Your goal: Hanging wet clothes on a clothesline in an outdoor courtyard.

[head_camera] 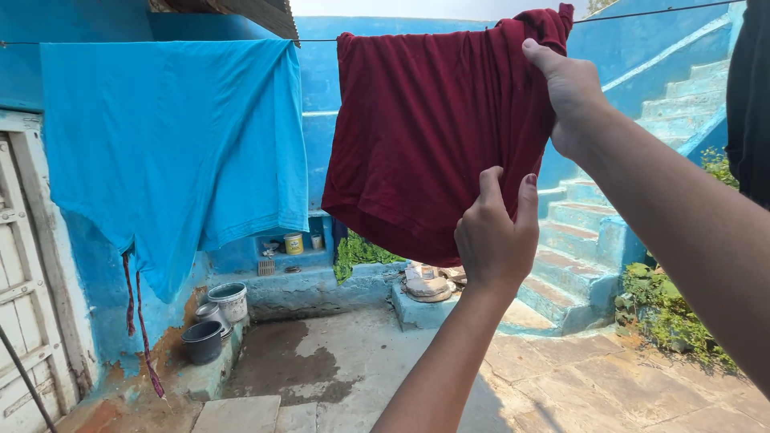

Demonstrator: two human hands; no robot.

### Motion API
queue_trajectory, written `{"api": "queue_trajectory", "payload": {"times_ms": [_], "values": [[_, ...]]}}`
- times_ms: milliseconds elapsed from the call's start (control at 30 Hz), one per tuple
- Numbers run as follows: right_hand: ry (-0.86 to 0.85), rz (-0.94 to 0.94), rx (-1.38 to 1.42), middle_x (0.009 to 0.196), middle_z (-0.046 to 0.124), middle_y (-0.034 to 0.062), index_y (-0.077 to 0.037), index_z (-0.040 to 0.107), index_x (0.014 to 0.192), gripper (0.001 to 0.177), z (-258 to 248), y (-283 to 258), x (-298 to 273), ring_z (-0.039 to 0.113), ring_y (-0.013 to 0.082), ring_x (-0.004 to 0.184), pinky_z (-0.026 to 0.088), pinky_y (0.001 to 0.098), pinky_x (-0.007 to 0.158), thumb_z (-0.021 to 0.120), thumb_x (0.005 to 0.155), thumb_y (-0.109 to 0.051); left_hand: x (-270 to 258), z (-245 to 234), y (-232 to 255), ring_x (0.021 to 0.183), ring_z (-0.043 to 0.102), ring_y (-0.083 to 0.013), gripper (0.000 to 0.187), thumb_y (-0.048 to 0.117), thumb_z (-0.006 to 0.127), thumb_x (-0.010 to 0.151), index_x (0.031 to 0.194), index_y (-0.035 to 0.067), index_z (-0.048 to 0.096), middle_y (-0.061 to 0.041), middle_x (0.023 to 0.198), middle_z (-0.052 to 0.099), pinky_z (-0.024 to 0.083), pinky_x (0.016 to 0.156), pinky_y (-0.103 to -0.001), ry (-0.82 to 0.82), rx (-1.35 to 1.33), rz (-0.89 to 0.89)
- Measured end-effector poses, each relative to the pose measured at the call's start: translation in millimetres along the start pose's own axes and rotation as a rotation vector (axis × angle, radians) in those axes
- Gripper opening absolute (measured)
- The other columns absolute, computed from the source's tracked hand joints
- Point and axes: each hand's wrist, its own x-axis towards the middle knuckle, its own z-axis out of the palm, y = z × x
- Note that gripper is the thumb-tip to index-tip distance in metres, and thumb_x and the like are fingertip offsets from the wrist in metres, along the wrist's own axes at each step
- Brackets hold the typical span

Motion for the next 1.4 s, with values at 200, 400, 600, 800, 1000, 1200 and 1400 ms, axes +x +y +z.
{"api": "queue_trajectory", "payload": {"times_ms": [200, 400, 600, 800, 1000, 1200, 1400], "values": [[0.229, -0.380, -0.233, 0.113, 0.072, 0.0082, -0.002, 0.060, 0.124, 0.027, 7.5, 48.0, -56.1, 0.069, 0.0145, 0.103, 0.054, 0.0346, 0.093, 0.062, 0.105, -0.020, 1.7, -34.8, -16.4, 0.086, 0.071, -0.0327, 0.046, 0.046, 0.049, 0.107, 0.115, 0.003, 0.064, -0.016, 0.091, 0.070, 0.056, 0.072, -0.047, -0.097, 0.260, 0.027], [0.289, -0.561, -0.308, 0.110, 0.072, 0.0109, 0.000, 0.060, 0.125, 0.021, -15.5, 40.6, -88.3, 0.067, 0.0115, 0.098, 0.054, 0.0302, 0.087, 0.060, 0.109, -0.013, 35.6, -26.2, 9.7, 0.122, 0.056, -0.0341, 0.067, 0.050, 0.061, 0.093, 0.133, -0.003, 0.058, -0.023, 0.134, 0.054, 0.052, 0.090, -0.043, 0.034, 0.203, 0.303], [0.221, -0.516, -0.541, 0.090, 0.073, 0.0128, 0.004, 0.062, 0.115, 0.018, -22.8, 80.5, -127.3, 0.069, 0.0114, 0.084, 0.052, 0.0307, 0.073, 0.057, 0.103, -0.009, 41.6, 19.0, 22.8, 0.100, 0.058, -0.0336, 0.052, 0.045, 0.060, 0.091, 0.112, -0.002, 0.059, -0.022, 0.110, 0.059, 0.050, 0.076, -0.041, -0.054, -0.042, 0.131], [-0.078, -0.380, -0.437, 0.099, 0.074, 0.0115, 0.001, 0.064, 0.132, 0.040, -37.5, 74.9, -146.1, 0.063, 0.0102, 0.091, 0.053, 0.0304, 0.078, 0.057, 0.094, -0.009, 35.8, 87.0, -52.1, 0.071, 0.062, -0.0279, 0.032, 0.030, 0.052, 0.097, 0.083, 0.003, 0.061, -0.014, 0.078, 0.064, 0.048, 0.067, -0.041, -0.141, -0.219, -0.148], [0.063, -0.416, -0.377, 0.114, 0.066, 0.0070, 0.004, 0.061, 0.121, 0.037, -52.9, 63.8, -146.4, 0.066, 0.0154, 0.108, 0.059, 0.0331, 0.080, 0.060, 0.091, -0.016, -5.5, 40.3, -60.8, 0.083, 0.066, -0.0311, 0.022, 0.022, 0.056, 0.095, 0.094, 0.002, 0.065, -0.019, 0.090, 0.068, 0.049, 0.076, -0.044, -0.233, -0.015, 0.075], [0.050, -0.315, -0.750, 0.101, 0.072, 0.0138, 0.003, 0.066, 0.111, 0.034, -93.8, 131.0, -111.7, 0.069, 0.0242, 0.095, 0.053, 0.0365, 0.087, 0.075, 0.088, -0.020, -17.0, 32.5, -93.1, 0.113, 0.066, -0.0320, 0.030, 0.024, 0.059, 0.093, 0.115, 0.005, 0.066, -0.017, 0.118, 0.070, 0.048, 0.105, -0.042, -0.244, 0.013, 0.477], [0.261, -0.229, -0.695, 0.121, 0.066, 0.0160, -0.003, 0.056, 0.140, 0.058, -94.6, 110.5, -129.1, 0.064, 0.0284, 0.110, 0.049, 0.0383, 0.094, 0.071, 0.095, -0.036, 32.2, -13.8, -64.2, 0.099, 0.071, -0.0237, 0.038, 0.042, 0.061, 0.099, 0.106, 0.006, 0.071, -0.011, 0.105, 0.076, 0.053, 0.093, -0.035, -0.321, -0.208, 0.054]]}}
